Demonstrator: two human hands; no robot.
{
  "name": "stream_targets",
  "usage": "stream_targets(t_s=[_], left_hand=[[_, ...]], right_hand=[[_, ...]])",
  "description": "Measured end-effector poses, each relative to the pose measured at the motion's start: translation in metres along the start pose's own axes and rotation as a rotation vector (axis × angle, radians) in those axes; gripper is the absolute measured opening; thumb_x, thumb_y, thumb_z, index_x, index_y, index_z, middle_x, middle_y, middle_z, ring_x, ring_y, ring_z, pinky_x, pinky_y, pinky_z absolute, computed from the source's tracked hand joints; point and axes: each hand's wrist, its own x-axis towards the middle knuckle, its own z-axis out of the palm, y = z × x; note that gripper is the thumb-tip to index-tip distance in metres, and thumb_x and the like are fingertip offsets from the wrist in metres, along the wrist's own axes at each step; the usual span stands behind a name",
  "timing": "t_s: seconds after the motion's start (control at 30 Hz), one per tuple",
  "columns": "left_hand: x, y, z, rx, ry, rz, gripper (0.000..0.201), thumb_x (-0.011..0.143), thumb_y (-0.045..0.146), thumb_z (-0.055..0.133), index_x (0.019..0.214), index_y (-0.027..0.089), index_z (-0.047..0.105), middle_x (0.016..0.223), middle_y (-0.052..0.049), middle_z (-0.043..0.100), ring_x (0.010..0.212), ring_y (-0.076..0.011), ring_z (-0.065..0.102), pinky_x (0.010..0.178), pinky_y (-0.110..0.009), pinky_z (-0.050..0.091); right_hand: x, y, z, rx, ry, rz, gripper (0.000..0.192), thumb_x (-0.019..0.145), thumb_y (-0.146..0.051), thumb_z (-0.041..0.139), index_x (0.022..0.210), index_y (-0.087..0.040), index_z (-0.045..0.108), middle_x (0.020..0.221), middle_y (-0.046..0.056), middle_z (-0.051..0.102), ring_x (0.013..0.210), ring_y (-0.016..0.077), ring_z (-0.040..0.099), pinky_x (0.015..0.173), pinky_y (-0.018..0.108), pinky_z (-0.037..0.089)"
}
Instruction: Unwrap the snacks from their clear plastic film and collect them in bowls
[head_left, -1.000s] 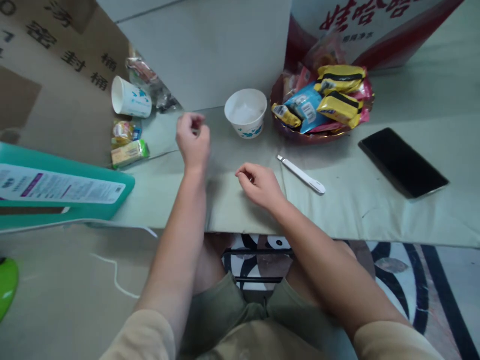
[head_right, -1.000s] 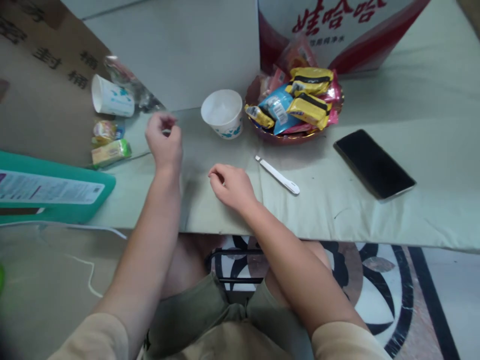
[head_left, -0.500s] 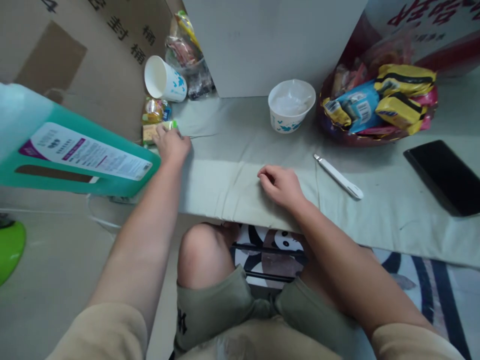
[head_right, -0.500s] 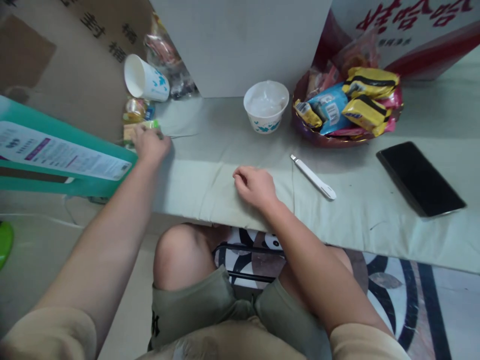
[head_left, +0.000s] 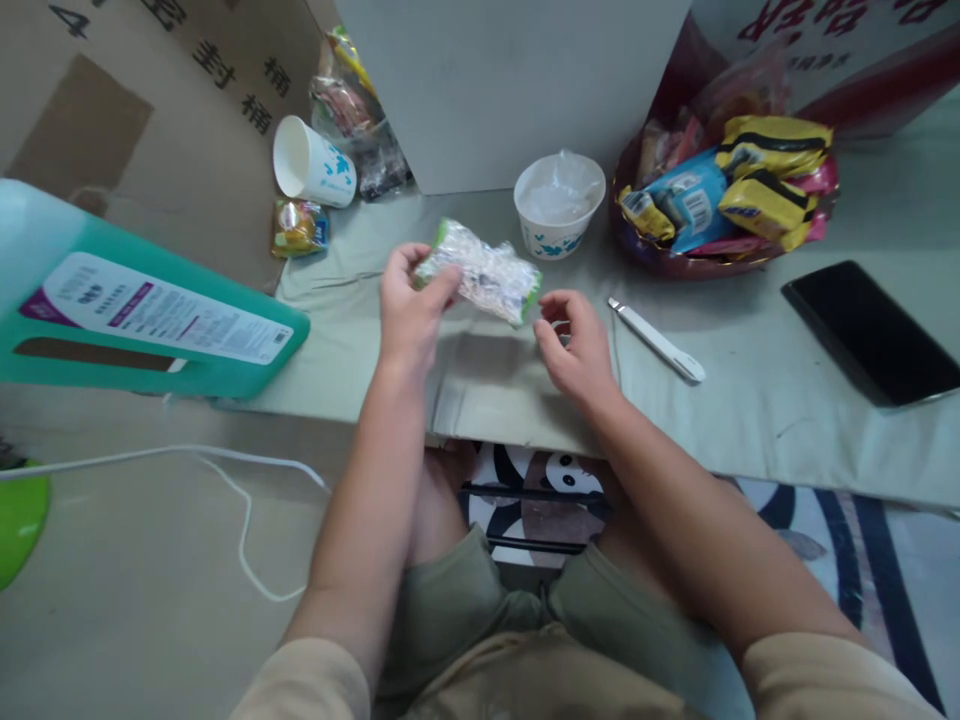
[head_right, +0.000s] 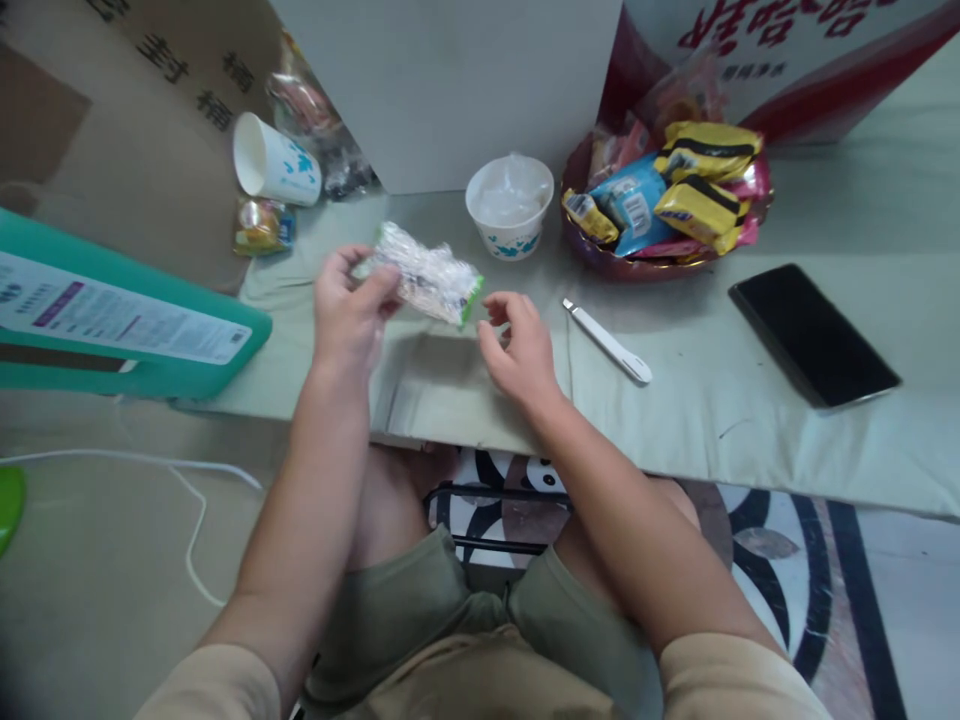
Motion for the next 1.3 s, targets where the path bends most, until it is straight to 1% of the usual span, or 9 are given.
stream_targets(t_s=[0.07, 0.2, 0.43, 0.6, 0.77, 0.93, 1.13, 1.23, 1.3], left_hand=[[-0.014, -0.012, 0.018, -0.156, -0.116, -0.116, 0.048, 0.076, 0.054, 0.077, 0.107, 0.031, 0.048, 0.085, 0.002, 0.061, 0.072, -0.0159, 0.064, 0.063, -0.029, 0.054], [-0.031, -0.031, 0.044, -0.269, -0.195, -0.233, 0.061, 0.070, 0.061, 0.081, 0.111, 0.034, 0.045, 0.079, 0.004, 0.059, 0.067, -0.0158, 0.063, 0.059, -0.029, 0.052], [-0.032, -0.028, 0.071, -0.219, -0.188, -0.243, 0.060, 0.074, 0.053, 0.086, 0.114, 0.030, 0.049, 0.074, 0.005, 0.058, 0.066, -0.0151, 0.064, 0.063, -0.029, 0.053], [-0.028, -0.027, 0.069, -0.227, -0.190, -0.260, 0.049, 0.075, 0.042, 0.084, 0.112, 0.030, 0.053, 0.089, 0.000, 0.065, 0.078, -0.0162, 0.067, 0.067, -0.028, 0.055], [-0.027, -0.029, 0.060, -0.258, -0.180, -0.234, 0.049, 0.073, 0.043, 0.082, 0.105, 0.031, 0.048, 0.092, 0.001, 0.061, 0.082, -0.0152, 0.066, 0.070, -0.028, 0.056], [-0.036, -0.019, 0.061, -0.260, -0.283, -0.167, 0.056, 0.066, 0.047, 0.088, 0.100, 0.030, 0.046, 0.095, 0.001, 0.058, 0.081, -0.0132, 0.063, 0.073, -0.027, 0.056], [-0.037, -0.018, 0.062, -0.254, -0.262, -0.183, 0.047, 0.068, 0.032, 0.082, 0.093, 0.028, 0.042, 0.093, 0.002, 0.053, 0.078, -0.0121, 0.060, 0.069, -0.025, 0.055], [-0.026, -0.029, 0.049, -0.228, -0.137, -0.279, 0.037, 0.073, 0.025, 0.072, 0.093, 0.027, 0.041, 0.093, 0.001, 0.051, 0.078, -0.0133, 0.061, 0.067, -0.027, 0.057], [-0.018, -0.037, 0.037, -0.094, -0.114, -0.207, 0.030, 0.079, 0.022, 0.065, 0.097, 0.028, 0.042, 0.092, 0.000, 0.051, 0.080, -0.0155, 0.062, 0.071, -0.030, 0.058]], right_hand=[[-0.003, 0.003, -0.009, 0.025, 0.025, 0.055, 0.019, 0.085, -0.032, 0.052, 0.103, -0.023, 0.054, 0.099, 0.006, 0.065, 0.090, 0.0181, 0.062, 0.075, 0.031, 0.050], [-0.010, 0.012, -0.032, 0.065, -0.013, 0.113, 0.029, 0.088, -0.033, 0.048, 0.117, -0.025, 0.048, 0.111, 0.007, 0.066, 0.089, 0.0173, 0.064, 0.074, 0.032, 0.052], [-0.016, 0.029, -0.082, -0.711, 0.183, 0.060, 0.031, 0.084, -0.032, 0.058, 0.110, -0.018, 0.064, 0.108, 0.016, 0.067, 0.102, 0.0319, 0.061, 0.093, 0.052, 0.047], [-0.020, 0.046, -0.105, -0.877, 0.177, 0.097, 0.027, 0.084, -0.033, 0.061, 0.103, -0.019, 0.074, 0.110, 0.018, 0.068, 0.102, 0.0344, 0.059, 0.088, 0.051, 0.047], [-0.018, 0.027, -0.099, -0.623, 0.080, 0.066, 0.032, 0.093, -0.036, 0.051, 0.111, -0.022, 0.074, 0.093, 0.010, 0.072, 0.082, 0.0245, 0.063, 0.077, 0.038, 0.048], [-0.018, -0.006, -0.068, -0.304, -0.051, 0.119, 0.034, 0.095, -0.040, 0.048, 0.085, -0.021, 0.074, 0.063, 0.002, 0.062, 0.058, 0.0153, 0.054, 0.062, 0.029, 0.041], [-0.019, -0.010, -0.057, -0.391, -0.099, 0.108, 0.039, 0.093, -0.043, 0.048, 0.082, -0.019, 0.077, 0.057, 0.001, 0.055, 0.053, 0.0136, 0.046, 0.058, 0.028, 0.033], [-0.021, -0.005, -0.067, -0.496, -0.183, 0.144, 0.039, 0.091, -0.044, 0.050, 0.080, -0.020, 0.078, 0.053, 0.001, 0.054, 0.051, 0.0146, 0.045, 0.055, 0.029, 0.029], [-0.023, 0.000, -0.076, -0.555, -0.217, 0.161, 0.037, 0.090, -0.044, 0.052, 0.081, -0.021, 0.079, 0.053, 0.001, 0.056, 0.050, 0.0154, 0.045, 0.055, 0.029, 0.028]])
